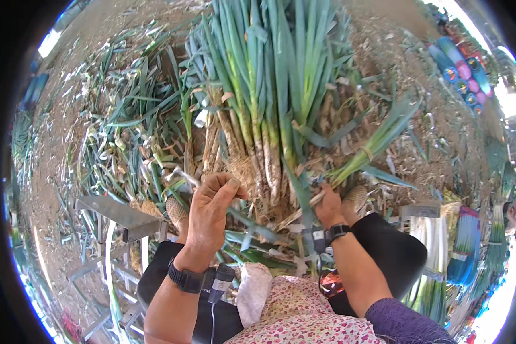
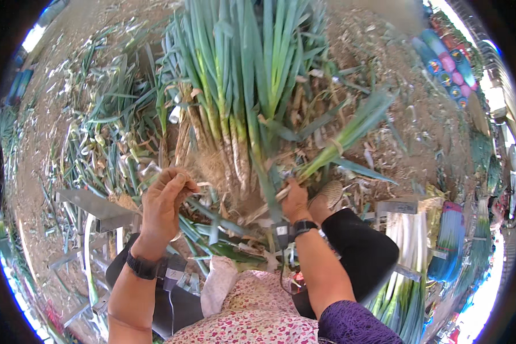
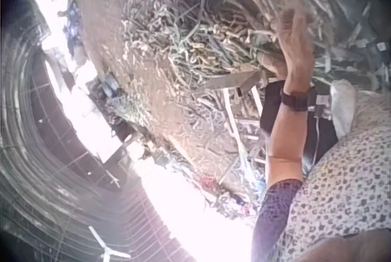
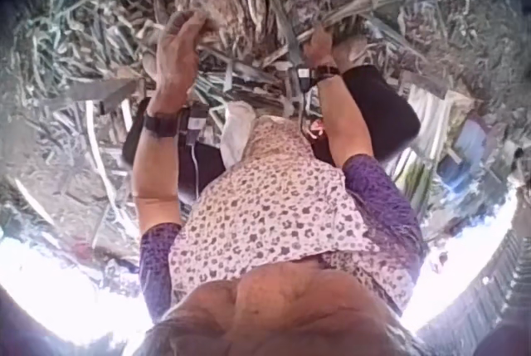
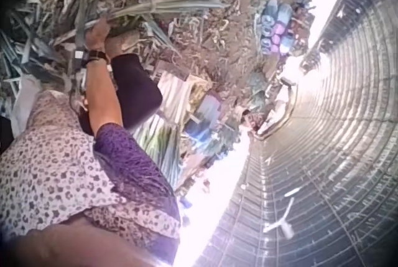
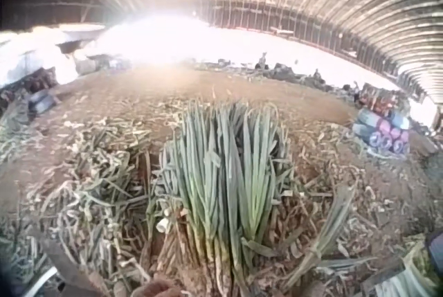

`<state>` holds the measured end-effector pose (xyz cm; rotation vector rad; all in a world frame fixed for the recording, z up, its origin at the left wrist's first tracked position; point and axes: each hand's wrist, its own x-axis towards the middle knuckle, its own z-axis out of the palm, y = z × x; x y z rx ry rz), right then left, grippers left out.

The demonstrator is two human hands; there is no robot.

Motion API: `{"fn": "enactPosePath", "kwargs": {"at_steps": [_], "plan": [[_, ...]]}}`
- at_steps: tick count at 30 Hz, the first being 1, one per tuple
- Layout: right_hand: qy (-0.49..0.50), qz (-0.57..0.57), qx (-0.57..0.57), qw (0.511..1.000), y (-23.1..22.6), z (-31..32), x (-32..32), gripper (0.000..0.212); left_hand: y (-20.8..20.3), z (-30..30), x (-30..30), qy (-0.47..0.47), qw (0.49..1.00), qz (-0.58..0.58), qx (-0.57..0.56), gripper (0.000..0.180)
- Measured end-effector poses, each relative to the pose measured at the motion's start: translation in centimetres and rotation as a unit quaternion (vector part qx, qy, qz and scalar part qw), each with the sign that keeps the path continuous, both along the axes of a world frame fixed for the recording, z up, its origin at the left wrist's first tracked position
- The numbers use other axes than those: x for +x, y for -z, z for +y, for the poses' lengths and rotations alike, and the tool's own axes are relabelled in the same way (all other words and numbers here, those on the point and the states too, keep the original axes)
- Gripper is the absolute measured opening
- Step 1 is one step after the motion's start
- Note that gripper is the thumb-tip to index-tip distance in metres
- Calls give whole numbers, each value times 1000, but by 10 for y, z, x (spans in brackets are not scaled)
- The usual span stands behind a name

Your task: The person trims the roots and outer layers of green onions by hand. They repeatedly pick up individual stalks, remove the root ends and outer sheaths, and place the trimmed pieces aside.

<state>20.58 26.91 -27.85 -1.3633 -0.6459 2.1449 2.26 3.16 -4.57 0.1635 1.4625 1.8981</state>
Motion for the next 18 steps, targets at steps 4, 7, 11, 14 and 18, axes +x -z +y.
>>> {"fn": "enactPosePath", "kwargs": {"at_steps": [4, 7, 11, 14, 18], "plan": [[-129, 65, 87, 986, -116, -60, -13, 15, 12, -1, 13, 49, 997, 10, 56, 15], [-214, 97, 134, 963, -172, -111, -16, 21, 3, 6, 23, 92, 991, 25, 91, 30], [-314, 127, 227, 913, -188, -177, -20, 31, -13, 0, 33, 123, 980, -19, 152, 57], [-381, 66, 499, 776, -211, -190, -22, 38, -23, -21, 22, 133, 963, -77, 222, 51], [-426, 166, 238, 857, -245, -190, -31, 35, -36, -38, 4, 156, 942, -60, 291, 61]]}}
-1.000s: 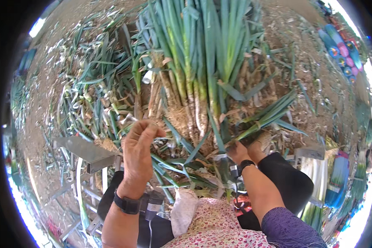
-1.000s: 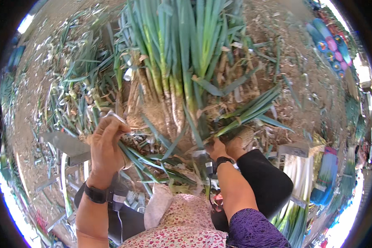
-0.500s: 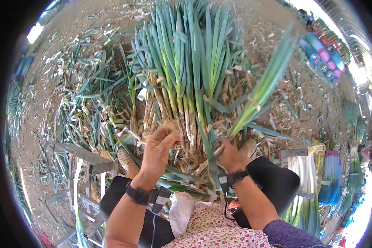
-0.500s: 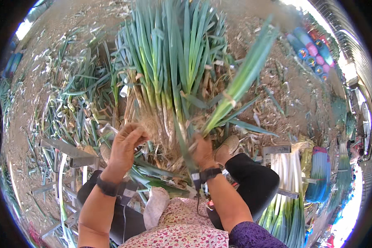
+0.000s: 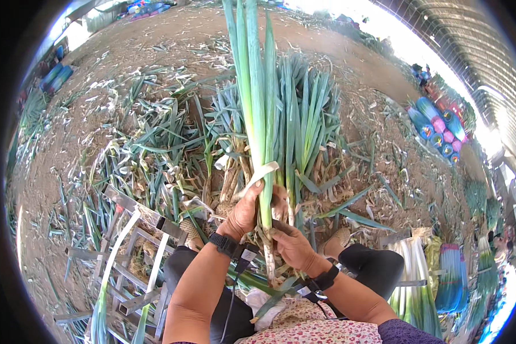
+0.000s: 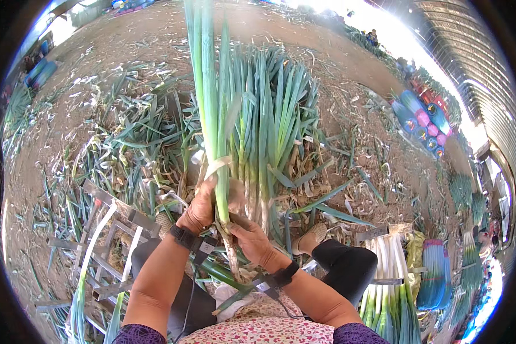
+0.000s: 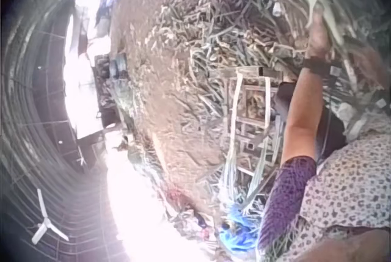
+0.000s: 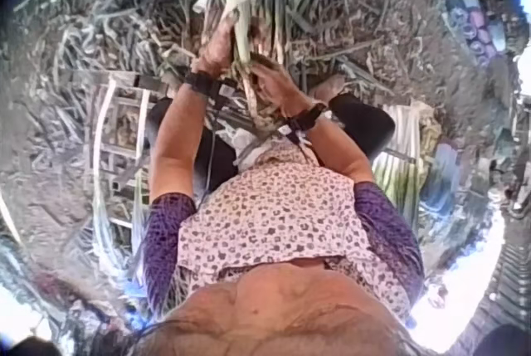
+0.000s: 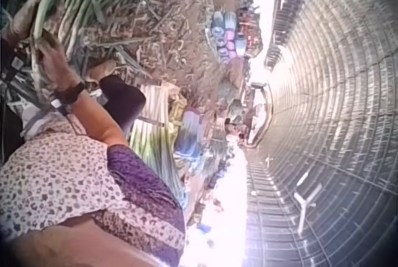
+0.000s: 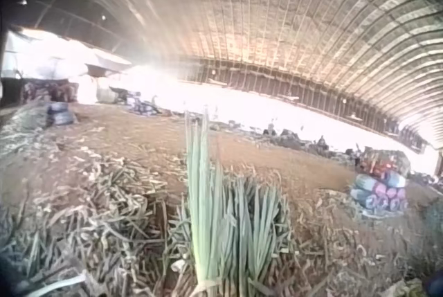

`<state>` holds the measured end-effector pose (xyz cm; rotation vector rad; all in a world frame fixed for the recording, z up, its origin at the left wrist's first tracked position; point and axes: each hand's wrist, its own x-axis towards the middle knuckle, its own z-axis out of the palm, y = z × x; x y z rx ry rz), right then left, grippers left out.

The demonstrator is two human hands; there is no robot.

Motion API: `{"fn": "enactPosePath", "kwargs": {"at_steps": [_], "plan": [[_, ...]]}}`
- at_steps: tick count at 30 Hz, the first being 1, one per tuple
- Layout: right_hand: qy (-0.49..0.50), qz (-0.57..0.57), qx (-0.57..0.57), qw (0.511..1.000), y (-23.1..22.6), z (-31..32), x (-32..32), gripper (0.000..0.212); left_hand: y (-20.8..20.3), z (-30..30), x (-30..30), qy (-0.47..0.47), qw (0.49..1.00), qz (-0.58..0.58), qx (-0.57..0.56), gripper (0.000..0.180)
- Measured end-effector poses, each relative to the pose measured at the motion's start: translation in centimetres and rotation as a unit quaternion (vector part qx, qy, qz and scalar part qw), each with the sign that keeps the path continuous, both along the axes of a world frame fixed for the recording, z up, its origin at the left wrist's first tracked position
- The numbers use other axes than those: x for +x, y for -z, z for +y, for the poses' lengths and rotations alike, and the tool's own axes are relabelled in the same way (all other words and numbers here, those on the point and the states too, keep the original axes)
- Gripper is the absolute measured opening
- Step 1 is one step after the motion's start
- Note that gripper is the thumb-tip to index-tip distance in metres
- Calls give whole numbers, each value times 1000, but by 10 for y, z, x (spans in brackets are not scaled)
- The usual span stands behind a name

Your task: The person trims the roots and outer layers of green onions by hand. They repeatedly pick up individual stalks, remove the root ends and outer sheaths, and place the trimmed pieces aside.

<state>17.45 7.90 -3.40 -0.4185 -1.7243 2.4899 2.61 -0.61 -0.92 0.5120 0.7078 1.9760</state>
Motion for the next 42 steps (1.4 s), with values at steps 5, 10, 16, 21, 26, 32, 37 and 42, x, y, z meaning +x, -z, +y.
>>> {"fn": "enactPosePath", "kwargs": {"at_steps": [5, 10, 16, 21, 26, 32, 37, 42], "plan": [[0, -30, 25, 999, -14, -2, -15, 35, 1, -2, 0, -132, 990, 57, -2, 55], [-8, 2, 110, 994, -22, 7, -24, 44, 0, 0, -5, -3, 1000, -20, -22, 36], [-5, -24, 362, 932, -23, -10, -4, 27, 0, 7, -7, -168, 979, -27, -115, 24], [39, -298, 294, 907, 50, 8, 76, 38, 7, -9, -19, -166, 980, -2, -114, 20], [-26, -374, 430, 821, 131, 60, 149, 68, 6, -7, -17, -125, 984, 26, -121, 28], [128, 33, 150, 980, -23, -1, -10, 55, 24, 1, 6, -10, 995, 46, -92, 44], [248, 5, -22, 968, -19, 26, -21, 21, 12, 0, 8, 76, 995, 9, -71, 43], [429, -91, -169, 882, 42, 82, 31, 18, -2, -7, -6, -22, 997, -6, -68, 31]]}}
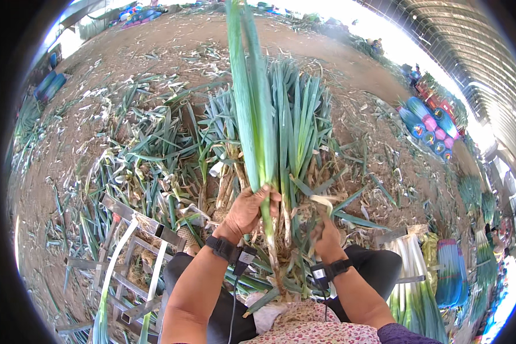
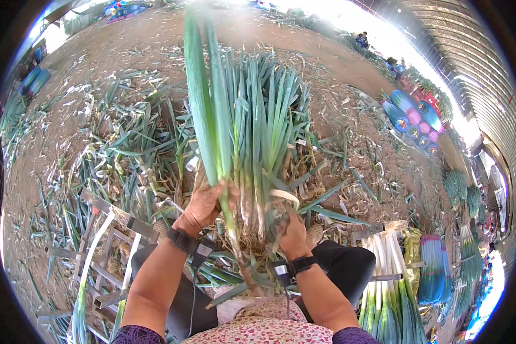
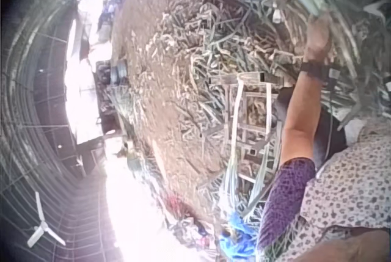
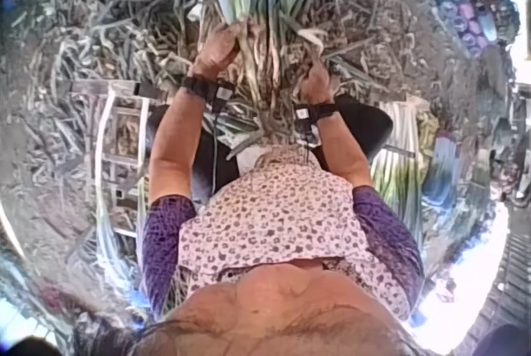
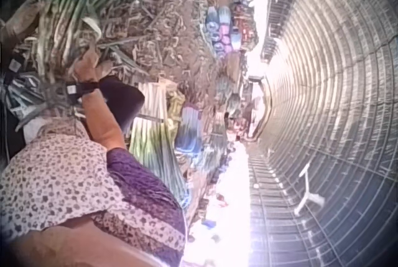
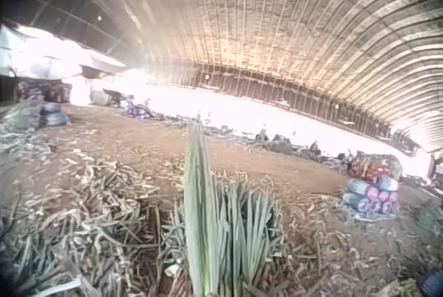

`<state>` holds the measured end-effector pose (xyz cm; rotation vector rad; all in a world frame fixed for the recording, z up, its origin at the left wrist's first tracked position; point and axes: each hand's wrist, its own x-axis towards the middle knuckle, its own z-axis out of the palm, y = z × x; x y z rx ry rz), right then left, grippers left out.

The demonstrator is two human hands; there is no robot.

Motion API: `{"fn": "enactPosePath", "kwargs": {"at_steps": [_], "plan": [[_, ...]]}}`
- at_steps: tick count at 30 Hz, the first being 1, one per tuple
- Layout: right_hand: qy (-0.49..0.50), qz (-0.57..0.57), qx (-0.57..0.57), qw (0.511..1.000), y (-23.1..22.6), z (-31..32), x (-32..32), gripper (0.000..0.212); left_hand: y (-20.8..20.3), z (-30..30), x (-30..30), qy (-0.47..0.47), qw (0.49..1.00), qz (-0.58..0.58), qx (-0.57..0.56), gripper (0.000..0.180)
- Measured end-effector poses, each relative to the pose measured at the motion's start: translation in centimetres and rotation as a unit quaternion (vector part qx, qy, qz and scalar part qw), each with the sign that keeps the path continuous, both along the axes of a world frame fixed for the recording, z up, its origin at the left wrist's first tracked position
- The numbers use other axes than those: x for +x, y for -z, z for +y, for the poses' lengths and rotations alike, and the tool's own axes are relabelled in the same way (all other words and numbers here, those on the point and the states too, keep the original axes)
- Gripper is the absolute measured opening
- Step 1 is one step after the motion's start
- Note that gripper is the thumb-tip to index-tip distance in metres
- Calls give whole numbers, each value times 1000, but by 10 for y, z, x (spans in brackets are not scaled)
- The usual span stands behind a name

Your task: The person trims the roots and outer layers of green onions by hand. They repeatedly pick up individual stalks, remove the root ends and outer sheaths, and place the trimmed pieces aside.

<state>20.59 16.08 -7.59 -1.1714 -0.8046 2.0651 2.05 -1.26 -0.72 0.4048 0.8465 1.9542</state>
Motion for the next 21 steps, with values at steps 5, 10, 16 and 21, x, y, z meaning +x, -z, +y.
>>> {"fn": "enactPosePath", "kwargs": {"at_steps": [5, 10, 16, 21], "plan": [[-315, -429, 320, 784, 68, 0, 81, 28, 1, 5, -15, -25, 997, -45, 56, 49], [-345, -100, 188, 914, 26, -43, 15, 41, -8, 11, -1, -11, 991, -96, 89, 54], [-395, 5, 7, 919, -46, -74, -59, 25, 6, 19, 11, 23, 991, -111, 70, 52], [-382, 20, 60, 922, -51, -92, -59, 23, 13, 16, 7, 10, 994, -72, 76, 56]]}}
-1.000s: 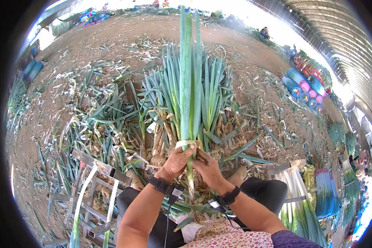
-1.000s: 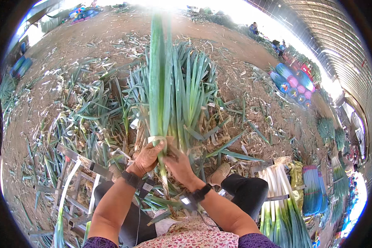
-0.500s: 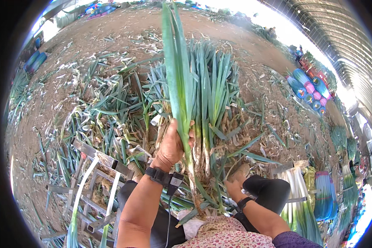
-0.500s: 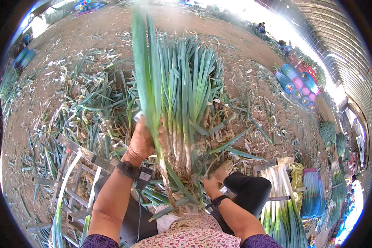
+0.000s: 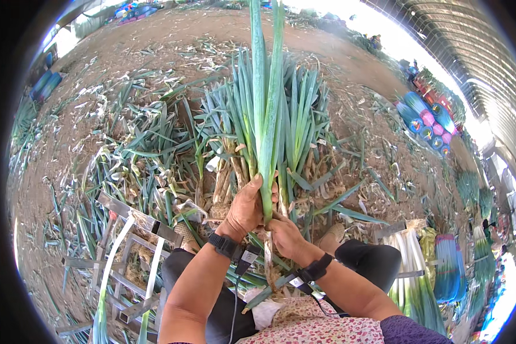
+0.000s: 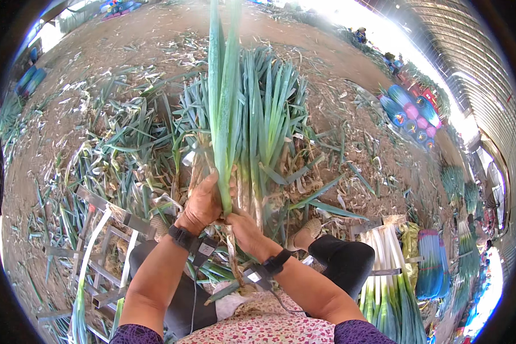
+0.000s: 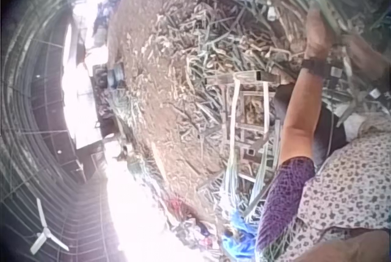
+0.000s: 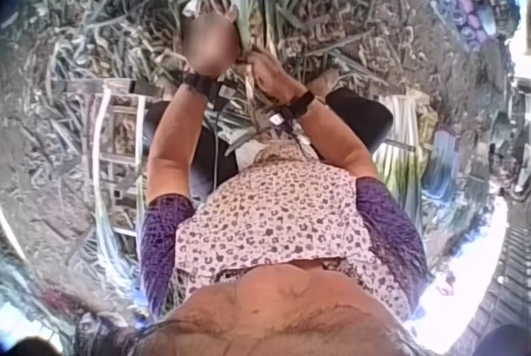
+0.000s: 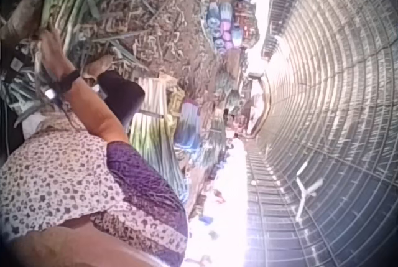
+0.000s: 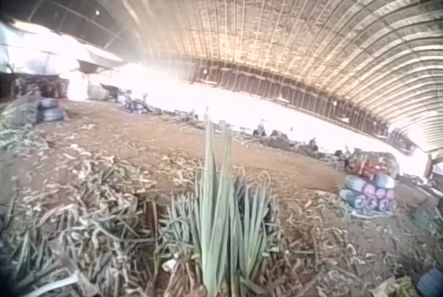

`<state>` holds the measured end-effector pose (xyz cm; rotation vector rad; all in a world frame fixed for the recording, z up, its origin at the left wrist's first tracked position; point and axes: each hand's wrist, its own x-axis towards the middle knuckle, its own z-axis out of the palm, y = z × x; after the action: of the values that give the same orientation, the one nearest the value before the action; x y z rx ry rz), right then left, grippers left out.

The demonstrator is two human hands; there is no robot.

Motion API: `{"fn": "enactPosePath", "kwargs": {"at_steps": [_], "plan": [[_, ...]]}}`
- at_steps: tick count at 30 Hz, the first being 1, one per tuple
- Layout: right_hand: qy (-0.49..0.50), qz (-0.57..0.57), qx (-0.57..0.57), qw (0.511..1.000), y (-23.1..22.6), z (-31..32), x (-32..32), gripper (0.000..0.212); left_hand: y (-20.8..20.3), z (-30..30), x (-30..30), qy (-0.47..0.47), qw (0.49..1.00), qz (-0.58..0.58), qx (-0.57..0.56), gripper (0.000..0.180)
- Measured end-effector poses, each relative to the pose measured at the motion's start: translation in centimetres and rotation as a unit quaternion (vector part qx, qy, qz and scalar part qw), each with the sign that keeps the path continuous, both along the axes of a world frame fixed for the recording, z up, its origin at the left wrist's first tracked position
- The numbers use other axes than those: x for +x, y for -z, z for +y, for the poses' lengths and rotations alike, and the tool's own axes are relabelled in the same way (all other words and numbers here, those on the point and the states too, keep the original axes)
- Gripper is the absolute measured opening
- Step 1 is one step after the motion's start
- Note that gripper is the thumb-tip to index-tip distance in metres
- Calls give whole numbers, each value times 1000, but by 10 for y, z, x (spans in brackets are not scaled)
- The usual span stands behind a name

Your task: The person trims the roots and outer layers of green onions by hand. They repeatedly pick up individual stalks, remove the root ends and outer sheaths, and place the trimmed pieces aside.

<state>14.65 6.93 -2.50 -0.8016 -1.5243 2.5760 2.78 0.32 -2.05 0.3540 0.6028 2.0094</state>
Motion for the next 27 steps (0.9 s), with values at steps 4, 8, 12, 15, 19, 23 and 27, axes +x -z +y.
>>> {"fn": "enactPosePath", "kwargs": {"at_steps": [4, 8, 12, 15, 19, 23, 27], "plan": [[6, -28, -115, 993, 1, 6, 2, 26, -5, -4, -2, -7, 1000, 11, 10, 57], [-78, -1, 61, 995, 7, 17, 2, 29, -8, -6, -3, -12, 1000, -7, 26, 47], [-12, 27, 99, 995, 13, 3, 14, 29, -13, -7, -4, -31, 999, -19, 32, 32], [54, 57, 177, 981, 9, -9, 16, 33, -13, -10, -11, -24, 999, 23, -5, 34], [90, 52, 351, 930, 20, -12, 23, 35, -17, -7, -5, -66, 998, 16, -14, 29], [103, 26, 492, 864, 5, -20, 23, 29, -13, -5, -2, -108, 994, 24, -6, 22], [111, 7, 481, 870, 16, -14, 22, 26, -15, 2, 4, -149, 986, 71, -33, 26]]}}
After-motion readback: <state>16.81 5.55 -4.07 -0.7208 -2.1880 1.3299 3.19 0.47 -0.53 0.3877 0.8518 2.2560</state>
